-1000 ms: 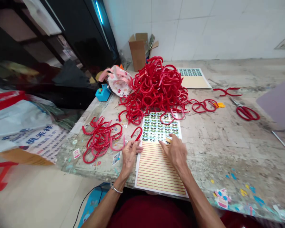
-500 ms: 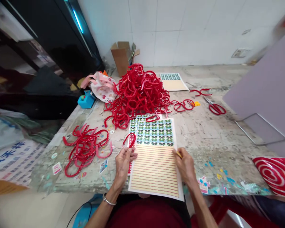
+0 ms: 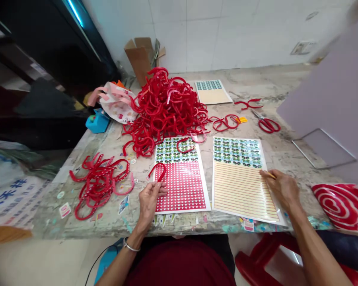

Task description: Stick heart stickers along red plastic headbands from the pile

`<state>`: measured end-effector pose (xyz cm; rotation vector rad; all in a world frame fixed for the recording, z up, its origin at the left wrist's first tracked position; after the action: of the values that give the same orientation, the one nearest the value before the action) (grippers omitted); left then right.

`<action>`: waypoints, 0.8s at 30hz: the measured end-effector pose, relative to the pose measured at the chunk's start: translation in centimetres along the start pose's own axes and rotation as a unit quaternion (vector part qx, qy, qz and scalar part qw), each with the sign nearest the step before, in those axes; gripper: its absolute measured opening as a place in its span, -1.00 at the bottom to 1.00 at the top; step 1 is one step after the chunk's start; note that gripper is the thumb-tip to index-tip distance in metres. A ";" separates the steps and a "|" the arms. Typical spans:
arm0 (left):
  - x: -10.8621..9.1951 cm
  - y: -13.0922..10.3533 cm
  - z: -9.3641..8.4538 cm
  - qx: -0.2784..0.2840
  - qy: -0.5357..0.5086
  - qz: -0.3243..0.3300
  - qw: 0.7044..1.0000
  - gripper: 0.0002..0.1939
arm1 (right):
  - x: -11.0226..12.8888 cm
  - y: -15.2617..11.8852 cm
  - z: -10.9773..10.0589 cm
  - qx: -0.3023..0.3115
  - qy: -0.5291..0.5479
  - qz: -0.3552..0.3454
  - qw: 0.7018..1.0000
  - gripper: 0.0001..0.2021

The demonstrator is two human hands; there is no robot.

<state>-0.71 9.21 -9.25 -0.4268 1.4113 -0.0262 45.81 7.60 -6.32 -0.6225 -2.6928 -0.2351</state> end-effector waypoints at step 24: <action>-0.1 -1.3 -1.8 0.158 -0.057 -0.053 0.984 -0.72 | 28.7 -17.4 10.2 0.169 0.125 -0.503 0.838 -0.87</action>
<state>-2.11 7.55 -8.97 -0.2352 1.2443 -0.3038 10.77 5.81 -5.95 0.9088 -2.4331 -0.0752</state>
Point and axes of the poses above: each hand's wrist, its own y-axis towards the middle knuckle, its own z-axis out of the palm, x = y × z, the point moved 5 cm from there along y, towards the middle knuckle
